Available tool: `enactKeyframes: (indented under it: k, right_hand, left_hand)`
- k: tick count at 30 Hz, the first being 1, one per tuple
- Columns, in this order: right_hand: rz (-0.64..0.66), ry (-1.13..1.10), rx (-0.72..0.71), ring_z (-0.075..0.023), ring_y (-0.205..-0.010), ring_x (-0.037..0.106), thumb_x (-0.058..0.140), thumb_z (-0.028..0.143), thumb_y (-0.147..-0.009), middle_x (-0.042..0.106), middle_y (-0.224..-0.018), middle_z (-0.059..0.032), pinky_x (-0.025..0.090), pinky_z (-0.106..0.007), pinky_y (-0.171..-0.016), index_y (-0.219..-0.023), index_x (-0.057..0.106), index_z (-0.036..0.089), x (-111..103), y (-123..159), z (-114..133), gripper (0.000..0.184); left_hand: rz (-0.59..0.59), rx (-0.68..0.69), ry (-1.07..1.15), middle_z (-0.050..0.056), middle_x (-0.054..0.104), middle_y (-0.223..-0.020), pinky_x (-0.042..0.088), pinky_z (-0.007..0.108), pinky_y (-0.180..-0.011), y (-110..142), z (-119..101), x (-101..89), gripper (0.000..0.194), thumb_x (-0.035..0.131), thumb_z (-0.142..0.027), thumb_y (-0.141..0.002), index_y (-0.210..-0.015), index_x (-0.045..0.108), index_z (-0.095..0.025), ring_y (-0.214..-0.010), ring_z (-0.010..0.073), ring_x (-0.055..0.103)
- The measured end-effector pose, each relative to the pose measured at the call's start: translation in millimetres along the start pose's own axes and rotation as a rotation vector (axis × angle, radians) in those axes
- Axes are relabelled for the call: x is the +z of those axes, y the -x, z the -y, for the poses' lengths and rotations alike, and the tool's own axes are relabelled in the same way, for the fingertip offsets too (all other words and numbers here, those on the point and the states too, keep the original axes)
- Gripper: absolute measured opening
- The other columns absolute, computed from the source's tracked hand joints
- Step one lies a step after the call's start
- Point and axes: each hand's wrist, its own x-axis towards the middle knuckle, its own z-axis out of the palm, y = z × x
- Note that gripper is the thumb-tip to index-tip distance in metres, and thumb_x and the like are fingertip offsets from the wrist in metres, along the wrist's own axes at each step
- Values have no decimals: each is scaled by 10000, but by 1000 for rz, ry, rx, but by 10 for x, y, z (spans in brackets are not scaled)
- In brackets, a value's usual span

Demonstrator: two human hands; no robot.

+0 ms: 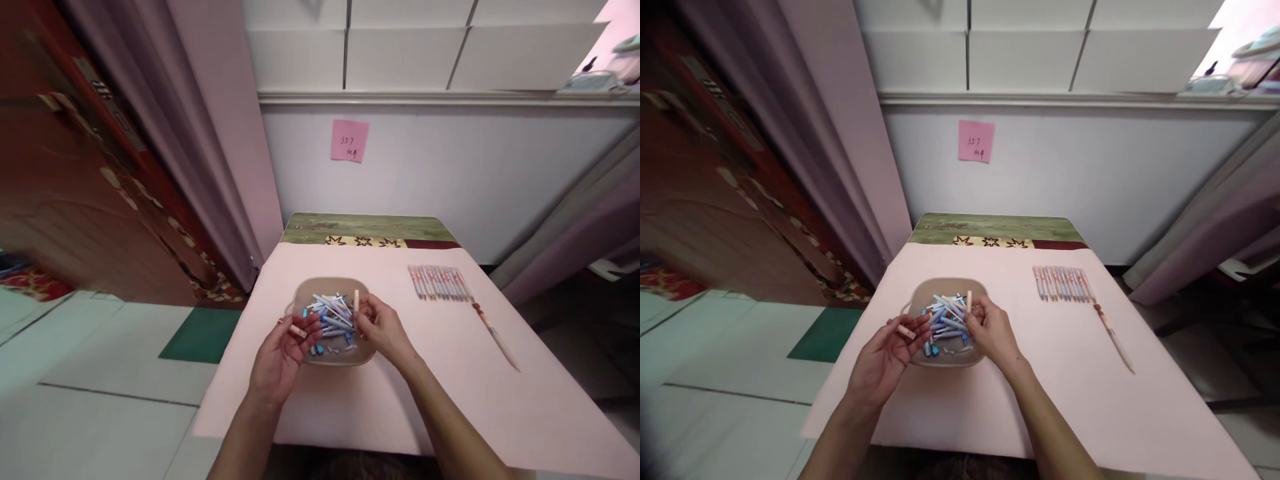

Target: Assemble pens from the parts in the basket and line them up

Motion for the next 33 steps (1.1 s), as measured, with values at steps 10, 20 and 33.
enactKeyframes:
  k: [10, 20, 33]
  right_hand:
    - [83, -425, 139, -92, -452, 514, 591, 407, -803, 654, -671, -4, 366, -182, -395, -874, 603, 169, 86, 38, 160, 249]
    - [1, -582, 251, -70, -402, 441, 643, 541, -763, 626, -611, 17, 267, -178, -373, -950, 627, 165, -63, 70, 86, 420]
    - [148, -656, 278, -121, -540, 582, 672, 497, -747, 664, -734, -9, 457, -221, -488, -1022, 651, 187, -24, 43, 160, 415]
  left_hand:
    - [7, 137, -123, -51, 474, -535, 330, 154, -419, -6, 31, 50, 166, 701, -228, -709, -839, 659, -134, -459, 49, 402]
    - [-15, -1, -134, 79, 697, -850, 545, 297, -676, -86, 89, 180, 124, 624, -219, -760, -846, 664, -139, -740, 166, 648]
    - [23, -34, -125, 58, 690, -808, 524, 252, -648, -230, 94, 358, 166, 663, -125, -704, -865, 625, -137, -653, 122, 637]
